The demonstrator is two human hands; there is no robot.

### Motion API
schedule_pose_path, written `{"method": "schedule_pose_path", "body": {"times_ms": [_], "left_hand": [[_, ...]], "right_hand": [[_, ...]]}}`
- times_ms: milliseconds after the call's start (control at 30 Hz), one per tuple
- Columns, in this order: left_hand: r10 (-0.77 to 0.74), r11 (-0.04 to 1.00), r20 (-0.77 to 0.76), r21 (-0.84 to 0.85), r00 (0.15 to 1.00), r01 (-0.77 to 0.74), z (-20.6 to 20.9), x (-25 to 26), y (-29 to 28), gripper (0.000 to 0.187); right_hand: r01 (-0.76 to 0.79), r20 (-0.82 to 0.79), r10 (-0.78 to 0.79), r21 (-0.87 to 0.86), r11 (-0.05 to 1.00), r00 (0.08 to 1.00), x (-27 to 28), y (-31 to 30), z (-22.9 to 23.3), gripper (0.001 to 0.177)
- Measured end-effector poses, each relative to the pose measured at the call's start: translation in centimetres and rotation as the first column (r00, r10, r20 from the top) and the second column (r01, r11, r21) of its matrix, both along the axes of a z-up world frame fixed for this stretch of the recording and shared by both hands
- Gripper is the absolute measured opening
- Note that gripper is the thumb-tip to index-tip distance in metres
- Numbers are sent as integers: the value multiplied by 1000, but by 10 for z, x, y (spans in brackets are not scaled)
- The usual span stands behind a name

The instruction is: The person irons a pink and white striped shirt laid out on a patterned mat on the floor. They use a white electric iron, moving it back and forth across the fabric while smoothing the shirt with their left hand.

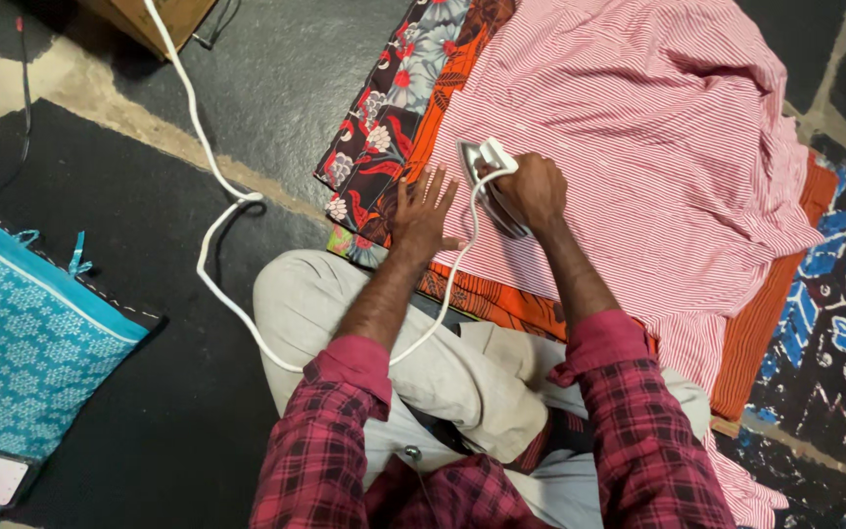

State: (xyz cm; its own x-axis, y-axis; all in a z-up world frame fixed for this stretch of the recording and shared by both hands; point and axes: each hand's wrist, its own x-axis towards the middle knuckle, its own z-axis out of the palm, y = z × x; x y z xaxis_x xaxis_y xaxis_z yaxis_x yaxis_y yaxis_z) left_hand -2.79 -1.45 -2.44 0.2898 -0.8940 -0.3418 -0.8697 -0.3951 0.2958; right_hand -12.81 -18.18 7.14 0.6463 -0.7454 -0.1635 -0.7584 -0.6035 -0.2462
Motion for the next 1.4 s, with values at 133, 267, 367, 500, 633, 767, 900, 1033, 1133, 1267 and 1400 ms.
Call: {"method": "schedule_pose_path", "body": {"times_ms": [133, 267, 367, 500, 633, 767, 900, 1033, 1133, 1267, 1400], "left_hand": [[-10, 1000, -5, 17, 1000, 10, -2, 3, -4, 125], [0, 1000, -29, 30, 1000, 0, 5, 3, -3, 126], [3, 1000, -24, 4, 1000, -3, 7, 3, 1, 126], [-1, 1000, -23, -10, 1000, 1, 6, 3, 0, 126], [-10, 1000, -20, 10, 1000, 10, 4, 3, 0, 125], [-26, 998, -29, 65, 999, 28, 3, 6, 0, 126], [-25, 997, -42, 67, 999, 27, 2, 5, 1, 129], [-26, 998, -8, 52, 1000, 26, 0, 4, 0, 128], [-18, 999, -16, 51, 1000, 19, 1, 2, -1, 129], [-14, 999, -29, 43, 999, 15, 2, 3, 0, 128], [-21, 1000, 5, 17, 1000, 20, -2, 3, -1, 128]], "right_hand": [[5, 53, -5, -8, 1000, 999, 25, -1, 8, 57], [42, 61, -43, 15, 999, 997, 46, -5, 14, 54], [61, 61, -63, 30, 998, 996, 55, -7, 17, 56], [2, 88, 1, -37, 999, 996, 54, -14, 12, 59], [-22, 85, 32, -120, 993, 996, 48, -19, 0, 61], [5, 1, -5, -18, 1000, 1000, 35, -23, -9, 66], [30, -43, -29, 17, 999, 999, 4, -24, -15, 68], [64, -53, -61, 67, 996, 997, -26, -20, -16, 66], [104, -74, -100, 51, 993, 992, -31, -16, -14, 63], [121, -70, -119, 25, 992, 990, -23, -15, -12, 60], [100, 35, -100, 25, 995, 994, -10, -18, -8, 55]]}}
